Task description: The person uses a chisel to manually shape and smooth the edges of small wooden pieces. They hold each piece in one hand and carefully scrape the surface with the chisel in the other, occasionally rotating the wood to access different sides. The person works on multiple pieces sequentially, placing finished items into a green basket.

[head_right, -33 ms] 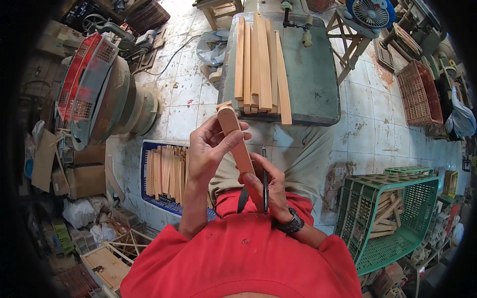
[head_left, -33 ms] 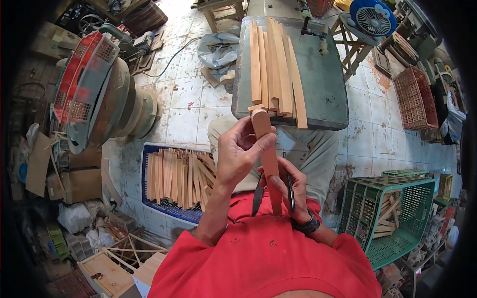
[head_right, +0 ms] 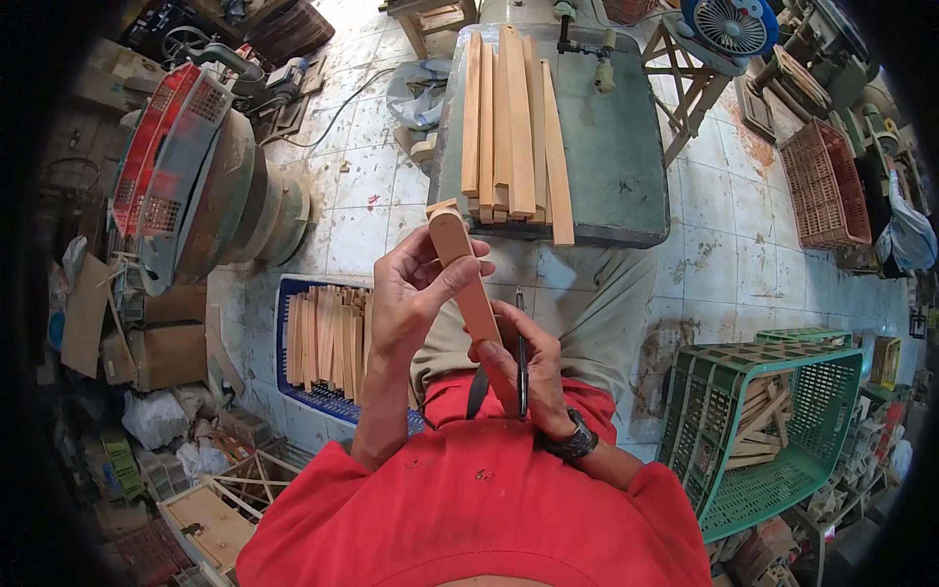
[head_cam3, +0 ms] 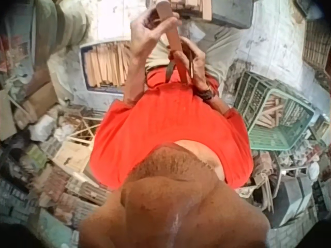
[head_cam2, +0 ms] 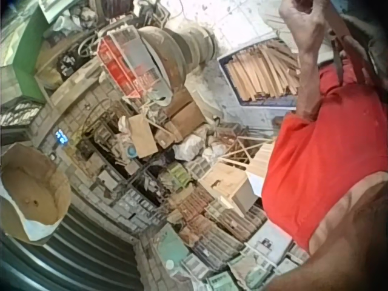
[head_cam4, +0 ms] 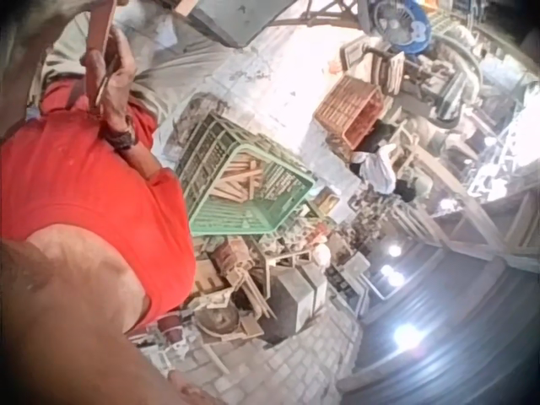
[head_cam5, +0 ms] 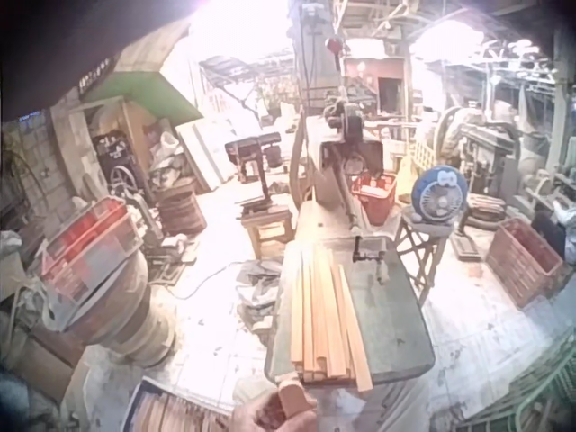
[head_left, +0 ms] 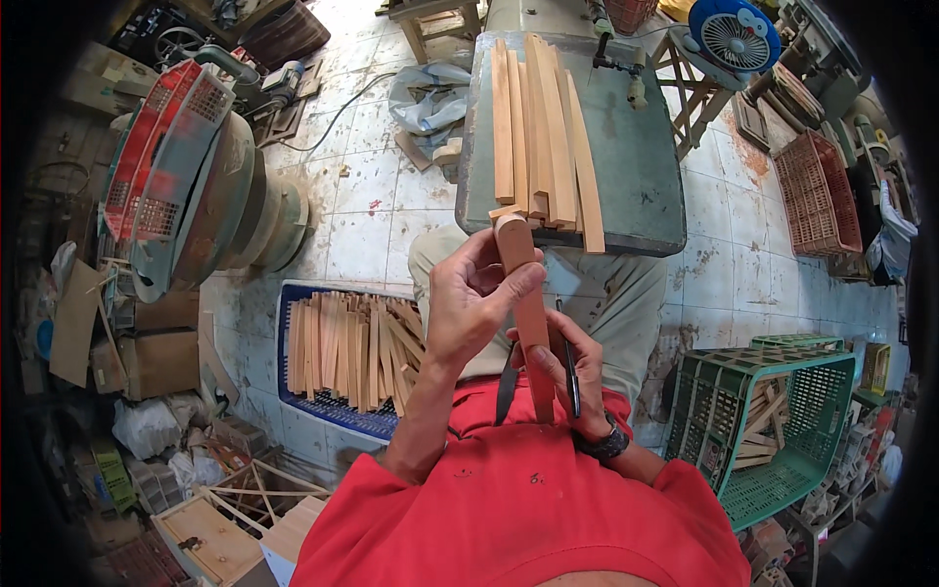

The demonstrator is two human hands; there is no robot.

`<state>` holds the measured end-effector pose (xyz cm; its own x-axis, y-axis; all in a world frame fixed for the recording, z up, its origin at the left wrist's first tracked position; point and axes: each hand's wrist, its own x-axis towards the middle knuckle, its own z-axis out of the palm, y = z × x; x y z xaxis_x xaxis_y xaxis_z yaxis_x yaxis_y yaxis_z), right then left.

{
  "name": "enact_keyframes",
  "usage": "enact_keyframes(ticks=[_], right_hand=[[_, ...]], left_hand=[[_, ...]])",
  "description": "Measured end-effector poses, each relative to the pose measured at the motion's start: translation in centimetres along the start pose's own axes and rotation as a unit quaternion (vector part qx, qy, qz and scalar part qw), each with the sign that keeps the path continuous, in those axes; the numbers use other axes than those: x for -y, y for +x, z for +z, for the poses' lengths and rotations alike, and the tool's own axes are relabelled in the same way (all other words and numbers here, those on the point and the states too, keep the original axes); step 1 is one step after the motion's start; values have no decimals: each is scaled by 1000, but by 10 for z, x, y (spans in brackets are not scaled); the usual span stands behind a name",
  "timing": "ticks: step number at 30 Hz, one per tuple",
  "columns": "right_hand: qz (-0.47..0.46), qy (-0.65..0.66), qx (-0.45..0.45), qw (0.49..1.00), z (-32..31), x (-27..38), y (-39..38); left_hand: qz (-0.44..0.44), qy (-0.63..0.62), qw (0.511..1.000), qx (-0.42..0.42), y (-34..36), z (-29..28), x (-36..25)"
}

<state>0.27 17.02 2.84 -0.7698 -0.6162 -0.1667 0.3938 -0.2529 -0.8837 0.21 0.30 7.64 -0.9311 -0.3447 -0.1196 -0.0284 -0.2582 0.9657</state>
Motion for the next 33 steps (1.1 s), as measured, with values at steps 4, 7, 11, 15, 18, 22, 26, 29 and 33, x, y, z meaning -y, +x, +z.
enact_keyframes(ticks=[4, 7, 11, 15, 18, 22, 26, 29, 33], right_hand=[[16, 5, 15, 1000, -3, 0, -2], [-24, -57, 36, 997, -15, -2, -1], [-163, -119, -99, 975, -34, 14, 20], [-230, -155, -75, 958, -54, 55, 26], [-274, -177, -63, 943, -58, 67, 37], [-260, -171, -94, 946, -33, 86, 52], [-290, -218, -56, 930, -31, 92, 65], [-289, -256, -50, 921, -33, 94, 72], [-274, -230, -44, 933, -30, 87, 78]], left_hand=[[5, 20, 1000, 7, 0, -1, 3], [6, 39, 999, 12, -3, 2, 2], [34, 53, 998, 12, -4, 6, 2], [37, 118, 991, 50, 2, 0, 8], [31, 109, 991, 73, 6, -1, 13], [47, 69, 995, 60, 6, 4, 20], [45, 70, 994, 71, 12, 0, 23], [43, 69, 994, 75, 12, 3, 21], [46, 70, 993, 85, 14, 5, 24]])
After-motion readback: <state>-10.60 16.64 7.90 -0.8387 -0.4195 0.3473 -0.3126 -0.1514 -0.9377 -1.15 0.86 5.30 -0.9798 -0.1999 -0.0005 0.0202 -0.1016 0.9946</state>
